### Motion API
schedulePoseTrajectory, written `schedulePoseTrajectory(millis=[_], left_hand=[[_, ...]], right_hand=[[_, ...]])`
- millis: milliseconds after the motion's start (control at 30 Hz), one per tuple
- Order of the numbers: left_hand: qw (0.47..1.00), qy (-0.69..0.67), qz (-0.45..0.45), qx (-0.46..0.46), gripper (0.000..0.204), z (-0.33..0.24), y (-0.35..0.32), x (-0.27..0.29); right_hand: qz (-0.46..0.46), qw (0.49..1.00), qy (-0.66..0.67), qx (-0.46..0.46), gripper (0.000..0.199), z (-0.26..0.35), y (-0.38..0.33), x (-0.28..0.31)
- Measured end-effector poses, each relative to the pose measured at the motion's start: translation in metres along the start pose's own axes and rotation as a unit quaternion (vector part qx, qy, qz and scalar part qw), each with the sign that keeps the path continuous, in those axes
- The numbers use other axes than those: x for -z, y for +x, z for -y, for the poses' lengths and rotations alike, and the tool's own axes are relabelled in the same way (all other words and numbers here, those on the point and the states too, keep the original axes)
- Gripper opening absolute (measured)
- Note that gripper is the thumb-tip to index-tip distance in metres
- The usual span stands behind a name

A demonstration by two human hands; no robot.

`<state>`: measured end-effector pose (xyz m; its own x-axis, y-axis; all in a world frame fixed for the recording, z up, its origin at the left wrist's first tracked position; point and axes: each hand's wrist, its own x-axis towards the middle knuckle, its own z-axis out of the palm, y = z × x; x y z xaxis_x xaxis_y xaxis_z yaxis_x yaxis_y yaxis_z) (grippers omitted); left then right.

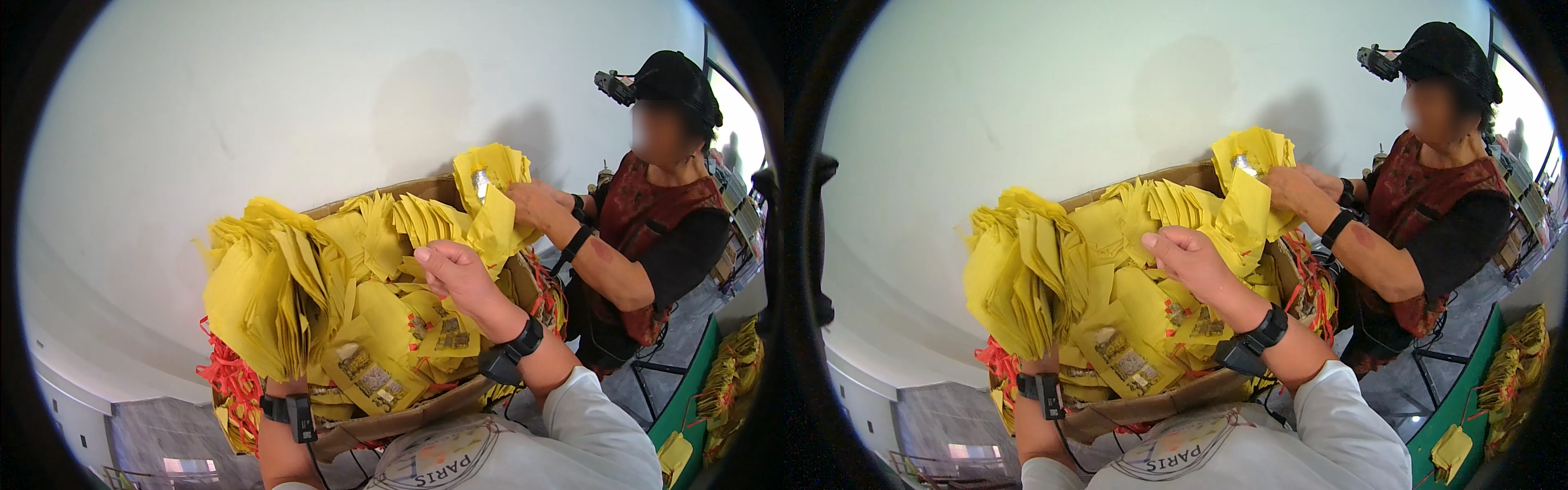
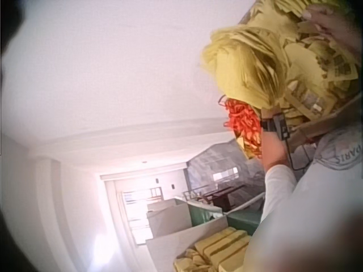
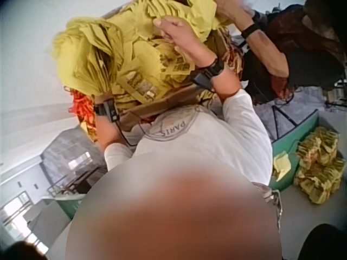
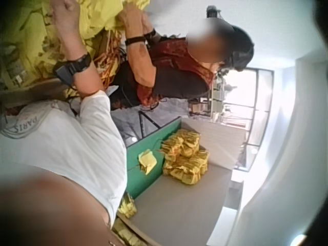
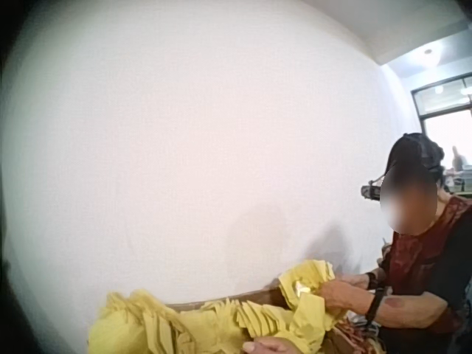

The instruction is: The person repeatedly picks up stacks of yellow paper packets from a cardboard box, separates them, and places them onto a table. A coworker is also present, handling similar packets and tying them with red string.

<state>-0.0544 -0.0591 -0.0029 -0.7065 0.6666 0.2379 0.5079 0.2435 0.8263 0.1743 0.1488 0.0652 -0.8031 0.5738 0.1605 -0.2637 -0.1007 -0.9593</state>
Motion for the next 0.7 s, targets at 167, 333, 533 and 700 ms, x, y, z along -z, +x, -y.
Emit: schedulePoseTrajectory(millis=[167,333,533,700], left_hand=[[0.971,0.235,-0.045,-0.026,0.042,0.028,-0.004,0.016],[0.920,0.392,-0.026,0.013,0.042,0.067,-0.022,0.026],[0.893,0.439,-0.033,0.094,0.042,0.098,-0.045,0.041],[0.751,0.639,0.147,0.079,0.044,0.084,-0.021,0.063]], right_hand=[[0.010,0.996,-0.048,0.072,0.025,0.027,-0.027,-0.001],[0.033,0.972,-0.187,0.138,0.015,-0.008,-0.002,0.002],[0.165,0.919,-0.356,0.023,0.034,-0.122,0.041,-0.027],[0.228,0.816,-0.530,0.043,0.068,-0.163,0.072,-0.050]])
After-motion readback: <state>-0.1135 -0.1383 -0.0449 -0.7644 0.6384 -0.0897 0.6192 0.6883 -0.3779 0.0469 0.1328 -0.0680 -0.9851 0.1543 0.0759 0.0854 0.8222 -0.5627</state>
